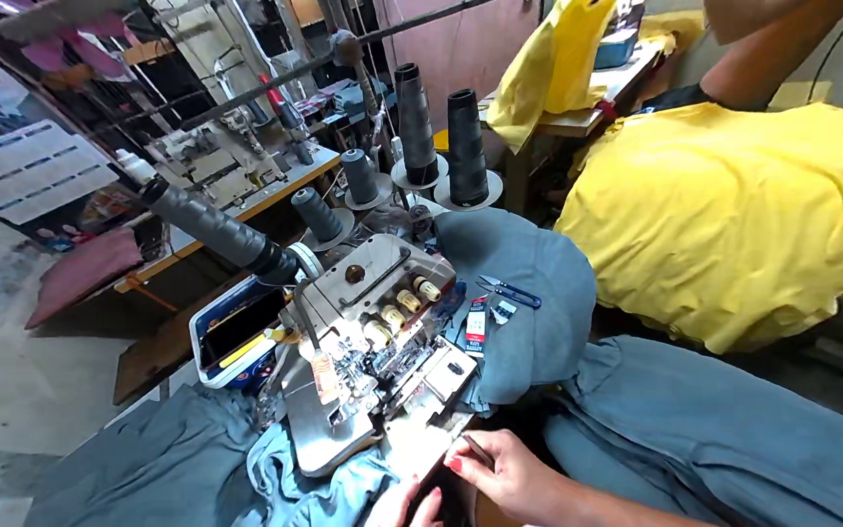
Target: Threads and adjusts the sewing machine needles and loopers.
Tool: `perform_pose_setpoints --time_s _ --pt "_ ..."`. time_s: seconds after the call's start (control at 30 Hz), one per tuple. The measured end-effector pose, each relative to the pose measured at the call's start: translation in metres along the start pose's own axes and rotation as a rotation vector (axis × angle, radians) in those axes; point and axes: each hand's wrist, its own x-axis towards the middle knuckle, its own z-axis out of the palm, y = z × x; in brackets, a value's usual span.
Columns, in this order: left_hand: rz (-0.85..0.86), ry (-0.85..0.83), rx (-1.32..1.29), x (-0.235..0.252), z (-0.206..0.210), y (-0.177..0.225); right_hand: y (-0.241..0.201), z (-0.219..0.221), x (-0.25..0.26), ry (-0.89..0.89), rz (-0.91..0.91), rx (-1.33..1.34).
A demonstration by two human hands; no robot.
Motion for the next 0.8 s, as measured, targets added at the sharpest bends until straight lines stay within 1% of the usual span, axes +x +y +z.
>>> perform_pose_setpoints --time_s 0.03,0.07,0.1,0.2,0.27,0.33,0.37,0.4,0.43,0.53,0.6,0.67,0.8 --pt "0.040 0.038 -0.005 0.007 -0.004 0.001 0.000 -0.001 -0.002 -0.008 -0.122 -0.047" --pt "0.068 0.025 -0.009 0.014 -0.007 0.003 0.000 -0.003 -0.004 -0.031 -0.246 -0.087" --pt "0.086 -0.006 -0.019 0.020 -0.009 0.005 -0.002 -0.005 -0.004 -0.062 -0.354 -0.118" --pt "0.106 -0.125 -0.026 0.032 -0.012 0.007 -0.013 -0.011 -0.003 -0.112 -0.580 -0.204" --pt "0.104 -0.115 -0.041 0.035 -0.011 0.006 -0.015 -0.012 0.002 -0.062 -0.712 -0.279" --pt "0.097 -0.028 -0.096 0.034 -0.008 0.003 -0.012 -0.009 0.010 0.030 -0.801 -0.292" --pt "0.092 0.006 -0.156 0.033 -0.007 0.002 -0.009 -0.005 0.015 0.064 -0.822 -0.253" --pt "0.085 0.037 -0.226 0.032 -0.007 0.001 -0.007 0.000 0.020 0.067 -0.817 -0.192" --pt "0.072 0.072 -0.289 0.031 -0.005 0.000 -0.006 0.005 0.023 0.034 -0.774 -0.106" --pt "0.017 0.193 -0.371 0.028 -0.001 -0.003 -0.013 0.020 0.022 -0.093 -0.499 0.172" --pt "-0.058 0.265 -0.427 0.029 -0.002 -0.001 -0.019 0.029 0.018 -0.131 -0.344 0.252" --pt "-0.165 0.293 -0.528 0.029 -0.002 0.001 -0.017 0.033 0.017 -0.124 -0.316 0.256" --pt "-0.303 0.311 -0.717 0.029 0.003 0.002 -0.007 0.034 0.020 -0.059 -0.378 0.194"
